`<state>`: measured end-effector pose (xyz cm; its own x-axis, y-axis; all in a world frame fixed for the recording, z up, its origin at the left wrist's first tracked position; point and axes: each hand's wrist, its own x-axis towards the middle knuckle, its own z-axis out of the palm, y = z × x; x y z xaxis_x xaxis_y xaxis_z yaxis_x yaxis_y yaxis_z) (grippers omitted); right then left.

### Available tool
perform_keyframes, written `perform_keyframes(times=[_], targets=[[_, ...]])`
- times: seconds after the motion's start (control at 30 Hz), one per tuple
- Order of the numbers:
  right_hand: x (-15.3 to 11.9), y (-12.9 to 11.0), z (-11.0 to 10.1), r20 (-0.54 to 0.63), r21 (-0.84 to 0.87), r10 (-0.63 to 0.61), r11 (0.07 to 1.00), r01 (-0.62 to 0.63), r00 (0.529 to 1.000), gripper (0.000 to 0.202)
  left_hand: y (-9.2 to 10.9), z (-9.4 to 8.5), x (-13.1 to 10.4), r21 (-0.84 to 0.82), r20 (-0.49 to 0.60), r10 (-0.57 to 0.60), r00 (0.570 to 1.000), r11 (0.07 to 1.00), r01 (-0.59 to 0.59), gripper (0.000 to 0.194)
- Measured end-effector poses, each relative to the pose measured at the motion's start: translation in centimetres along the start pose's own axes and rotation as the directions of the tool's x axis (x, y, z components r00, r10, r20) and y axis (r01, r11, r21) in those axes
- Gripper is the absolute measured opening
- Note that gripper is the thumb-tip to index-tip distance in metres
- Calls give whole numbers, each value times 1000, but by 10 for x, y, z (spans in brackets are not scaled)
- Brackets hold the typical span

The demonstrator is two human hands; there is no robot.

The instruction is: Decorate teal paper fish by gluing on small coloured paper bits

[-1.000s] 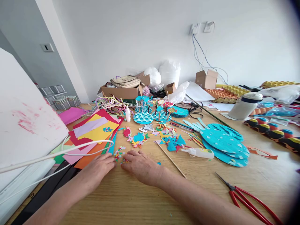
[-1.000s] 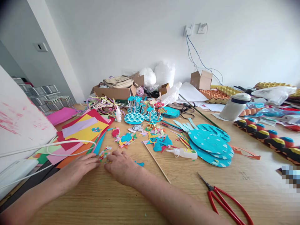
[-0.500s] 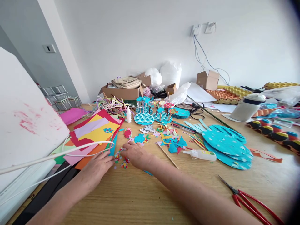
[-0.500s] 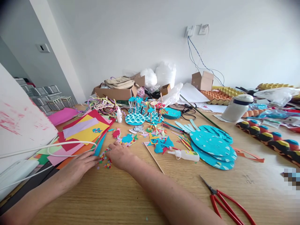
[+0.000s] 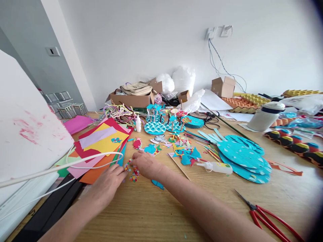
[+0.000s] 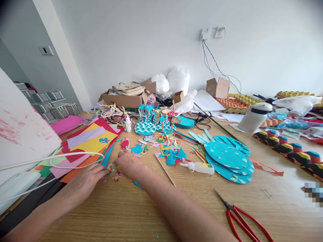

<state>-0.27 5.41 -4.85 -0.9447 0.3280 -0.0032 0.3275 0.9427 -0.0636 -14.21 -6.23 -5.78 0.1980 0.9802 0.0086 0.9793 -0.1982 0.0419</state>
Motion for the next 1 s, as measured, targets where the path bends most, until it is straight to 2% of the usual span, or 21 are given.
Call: perform_keyframes(times=[0.17,0.33,0.5,0.6,0.73,0.87,1.0], targets=[[-4,0,-1,-2,-24,10,1000,-10,1000,26,1,10,-2,31,26,26,999,999,-27,37],[-8,9,-3,-30,-43,54,998,-56,998,26,-7,15,-4,56,-45,66,997,996,-63,39],[-18,15,-8,-48,-72,84,994,-87,995,22,-9,12,-2,28,-99,67,993,997,-65,45],[-34,21,-17,-54,-94,108,989,-112,993,21,-9,6,0,-14,-117,8,993,1000,-9,38],[-63,28,-30,-10,-130,220,967,-219,975,20,-6,-2,2,-14,-73,-90,993,996,89,26],[-94,29,-34,32,-100,335,939,-330,942,22,1,-5,4,-50,-66,-105,992,994,102,30],[-121,24,-29,92,-61,387,922,-382,918,23,9,-6,6,-86,-46,-106,993,991,101,39]])
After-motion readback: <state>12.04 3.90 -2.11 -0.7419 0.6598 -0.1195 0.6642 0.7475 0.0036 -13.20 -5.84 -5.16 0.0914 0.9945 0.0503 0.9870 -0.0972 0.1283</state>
